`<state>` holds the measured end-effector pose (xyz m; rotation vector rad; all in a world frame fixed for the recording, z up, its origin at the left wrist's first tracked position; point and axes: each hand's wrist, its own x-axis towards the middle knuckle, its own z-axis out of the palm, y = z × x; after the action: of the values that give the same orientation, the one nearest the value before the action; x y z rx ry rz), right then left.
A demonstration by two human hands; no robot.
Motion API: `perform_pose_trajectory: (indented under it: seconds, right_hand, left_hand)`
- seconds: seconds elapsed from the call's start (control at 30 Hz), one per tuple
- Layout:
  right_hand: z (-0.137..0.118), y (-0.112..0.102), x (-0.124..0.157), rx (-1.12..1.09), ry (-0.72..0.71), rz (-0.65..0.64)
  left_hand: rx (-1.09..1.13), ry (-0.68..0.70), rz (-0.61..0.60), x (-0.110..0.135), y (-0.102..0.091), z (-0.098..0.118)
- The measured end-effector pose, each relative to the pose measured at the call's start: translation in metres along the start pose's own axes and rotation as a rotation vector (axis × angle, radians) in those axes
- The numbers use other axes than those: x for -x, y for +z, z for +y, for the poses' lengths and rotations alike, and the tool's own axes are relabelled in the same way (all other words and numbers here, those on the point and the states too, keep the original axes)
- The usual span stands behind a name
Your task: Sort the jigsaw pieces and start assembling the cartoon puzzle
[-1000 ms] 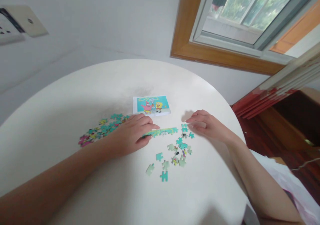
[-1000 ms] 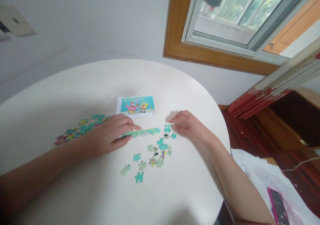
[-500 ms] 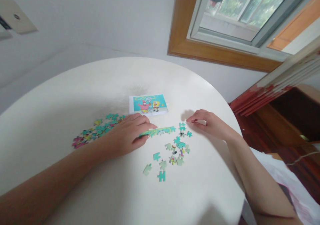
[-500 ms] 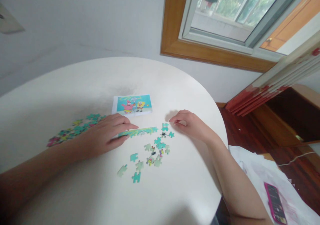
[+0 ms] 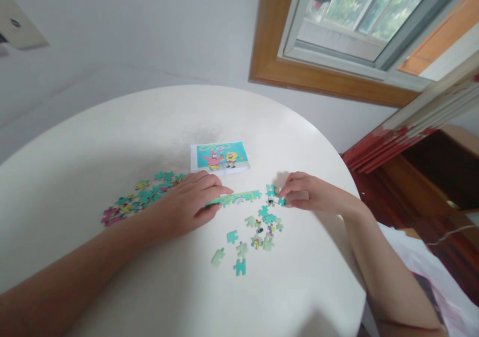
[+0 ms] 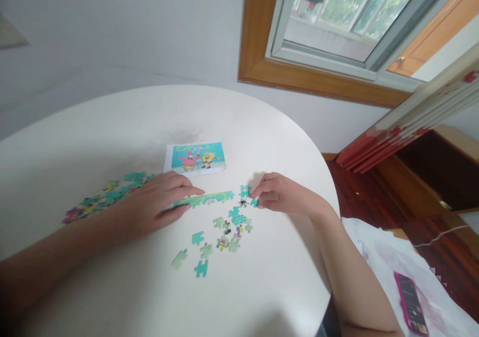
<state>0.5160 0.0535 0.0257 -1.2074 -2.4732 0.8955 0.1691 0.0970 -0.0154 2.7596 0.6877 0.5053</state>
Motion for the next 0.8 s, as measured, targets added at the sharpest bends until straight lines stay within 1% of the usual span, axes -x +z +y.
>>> perform_pose_trajectory:
  seconds: [0.13, 0.3, 0.37, 0.53, 0.67, 0.8]
  right_hand:
    - [0.002, 0.002, -0.001, 0.001, -0.007, 0.007]
    - [-0.001, 0.001, -0.001, -0.004, -0.001, 0.001]
    - [-0.003, 0.002, -0.002, -0.011, 0.016, 0.033]
    - [0.000, 0.013, -0.007, -0.004, 0.088, 0.197]
    - [-0.001, 0.020, -0.013, 0.008, 0.082, 0.214]
    - [-0.002, 0.023, -0.019, 0.068, 0.025, 0.213]
  left_hand:
    - [0.003, 0.004, 0.012, 0.002, 0.001, -0.001]
    - [0.014, -0.008, 0.010, 0.001, 0.002, -0.002]
    - [0.013, -0.017, 0.004, 0.001, 0.003, -0.002]
    - [0.015, -0.014, -0.001, 0.002, 0.002, -0.001]
    - [0.015, -0.013, -0.002, 0.002, 0.001, 0.000]
    - [0.017, -0.013, -0.005, 0.001, 0.001, 0.000]
